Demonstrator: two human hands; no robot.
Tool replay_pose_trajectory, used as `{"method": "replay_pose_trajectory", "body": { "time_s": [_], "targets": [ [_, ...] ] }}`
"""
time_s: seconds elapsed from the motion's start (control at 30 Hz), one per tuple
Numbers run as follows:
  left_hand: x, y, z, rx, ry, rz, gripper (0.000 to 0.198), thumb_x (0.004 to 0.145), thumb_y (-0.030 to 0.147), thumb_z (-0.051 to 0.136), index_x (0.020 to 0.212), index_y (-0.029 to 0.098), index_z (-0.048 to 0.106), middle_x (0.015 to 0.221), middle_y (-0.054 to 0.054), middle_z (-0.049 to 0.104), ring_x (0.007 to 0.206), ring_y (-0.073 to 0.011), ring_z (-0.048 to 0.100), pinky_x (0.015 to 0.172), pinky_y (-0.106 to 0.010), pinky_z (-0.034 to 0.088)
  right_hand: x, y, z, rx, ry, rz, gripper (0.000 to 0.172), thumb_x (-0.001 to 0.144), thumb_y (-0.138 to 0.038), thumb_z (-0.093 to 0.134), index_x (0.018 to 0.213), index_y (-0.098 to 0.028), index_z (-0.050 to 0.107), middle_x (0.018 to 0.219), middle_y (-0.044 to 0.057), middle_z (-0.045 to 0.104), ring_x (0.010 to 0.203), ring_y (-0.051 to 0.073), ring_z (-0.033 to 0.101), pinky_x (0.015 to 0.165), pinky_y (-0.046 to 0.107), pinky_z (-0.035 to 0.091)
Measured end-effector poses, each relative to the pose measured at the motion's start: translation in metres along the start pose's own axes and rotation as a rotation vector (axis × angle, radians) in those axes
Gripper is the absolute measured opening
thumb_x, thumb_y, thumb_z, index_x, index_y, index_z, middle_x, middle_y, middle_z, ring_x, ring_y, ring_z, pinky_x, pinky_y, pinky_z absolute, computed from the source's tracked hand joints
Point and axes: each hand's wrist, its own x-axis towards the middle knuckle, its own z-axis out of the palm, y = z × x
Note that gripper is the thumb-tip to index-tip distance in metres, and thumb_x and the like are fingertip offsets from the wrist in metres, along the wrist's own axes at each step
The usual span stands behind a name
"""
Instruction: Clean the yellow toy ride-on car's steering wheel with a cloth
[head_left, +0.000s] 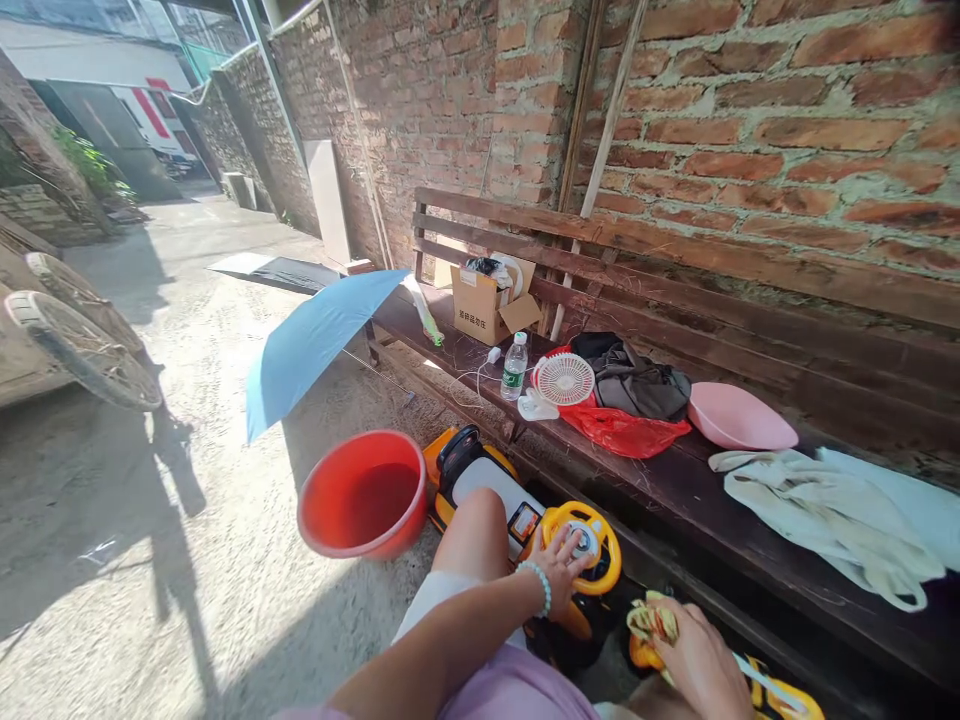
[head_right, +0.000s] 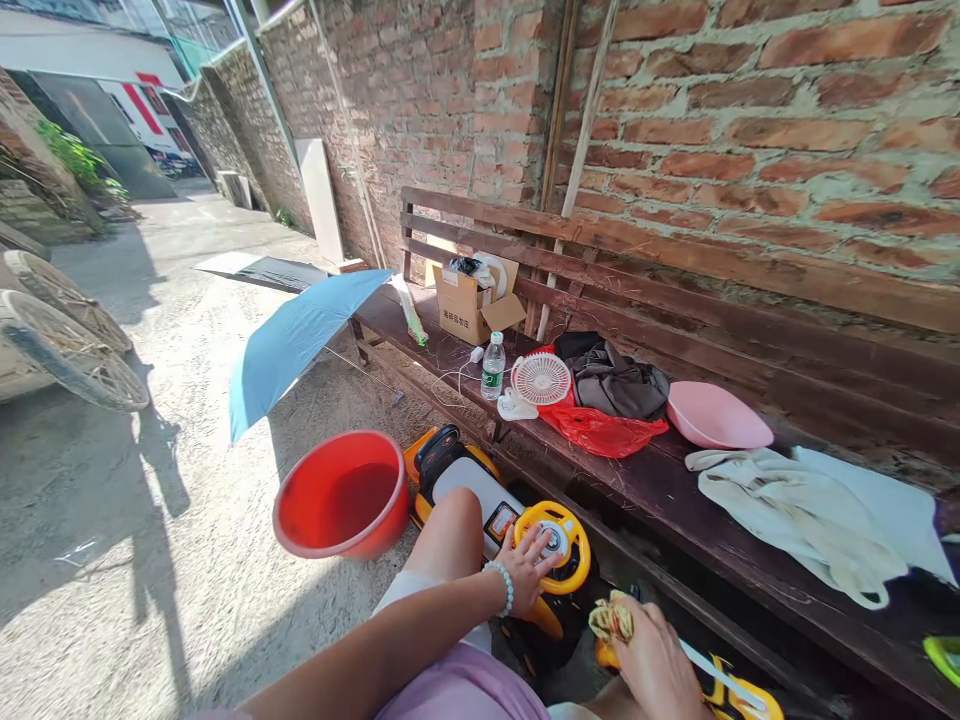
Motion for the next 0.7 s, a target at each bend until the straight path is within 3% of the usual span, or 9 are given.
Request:
{"method": "replay_pose_trajectory", "body": {
  "time_s": [0.13,0.2,0.27,0.37,0.57,0.63,0.7],
  "targets": [
    [-0.002,0.000,-0.004,0.012,0.020,0.014,0.078,0.096,0.046,0.052,0.166,0.029,0.022,0.175,-0.010,0.002,0.161,-0.0391,0.000,0.119,-0.078,0.007,0.020,-0.008,-0.018,-0.053,0.120,0.014,0.038,0.083,-0.034,0.062,0.120,-0.028,0.070,0.124,0.009,0.066,0.108,0.030,0.063,0.096,0.040,0.050],
    [-0.004,-0.001,-0.007,0.038,0.018,0.002,0.078,0.095,0.044,0.053,0.166,0.028,0.022,0.175,-0.011,0.003,0.160,-0.0398,0.000,0.120,-0.077,0.006,0.026,-0.022,-0.025,-0.093,0.090,0.062,0.040,0.085,-0.033,0.064,0.124,-0.026,0.069,0.130,0.010,0.064,0.113,0.030,0.060,0.095,0.038,0.049],
    [-0.003,-0.001,-0.008,0.068,0.015,0.012,0.078,0.096,0.044,0.052,0.166,0.028,0.021,0.175,-0.011,0.003,0.161,-0.0386,0.000,0.121,-0.076,0.003,0.027,-0.034,-0.027,-0.117,-0.024,0.136,0.042,0.083,-0.031,0.068,0.126,-0.027,0.069,0.125,0.009,0.064,0.111,0.029,0.061,0.090,0.036,0.050],
    [0.000,-0.003,-0.006,0.084,0.009,0.007,0.076,0.097,0.042,0.054,0.166,0.029,0.023,0.175,-0.010,0.005,0.161,-0.0369,0.003,0.121,-0.076,0.003,0.017,-0.041,-0.021,-0.077,-0.080,0.195,0.046,0.083,-0.029,0.069,0.130,-0.029,0.067,0.122,0.008,0.063,0.107,0.025,0.062,0.089,0.031,0.048],
    [0.008,-0.006,0.009,0.145,0.024,-0.021,0.081,0.096,0.043,0.057,0.166,0.031,0.018,0.176,-0.008,0.003,0.161,-0.0383,-0.001,0.121,-0.076,0.004,-0.017,-0.022,-0.024,0.117,-0.139,0.224,0.041,0.084,-0.019,0.062,0.124,-0.025,0.070,0.110,0.007,0.066,0.096,0.024,0.066,0.082,0.031,0.047],
    [0.010,-0.007,0.013,0.162,0.015,-0.034,0.082,0.095,0.042,0.057,0.166,0.032,0.018,0.176,-0.008,0.002,0.161,-0.0386,-0.002,0.121,-0.076,0.005,-0.020,-0.016,-0.031,0.164,-0.121,0.248,0.040,0.083,-0.018,0.062,0.121,-0.027,0.070,0.107,0.006,0.067,0.093,0.024,0.066,0.081,0.032,0.048],
    [0.012,-0.007,0.016,0.177,0.016,-0.041,0.082,0.095,0.042,0.058,0.166,0.032,0.019,0.176,-0.007,0.001,0.161,-0.0391,-0.002,0.120,-0.077,0.005,-0.014,-0.016,-0.039,0.196,-0.022,0.260,0.042,0.083,-0.020,0.062,0.123,-0.028,0.069,0.111,0.005,0.066,0.096,0.024,0.065,0.086,0.034,0.049]
  ]
}}
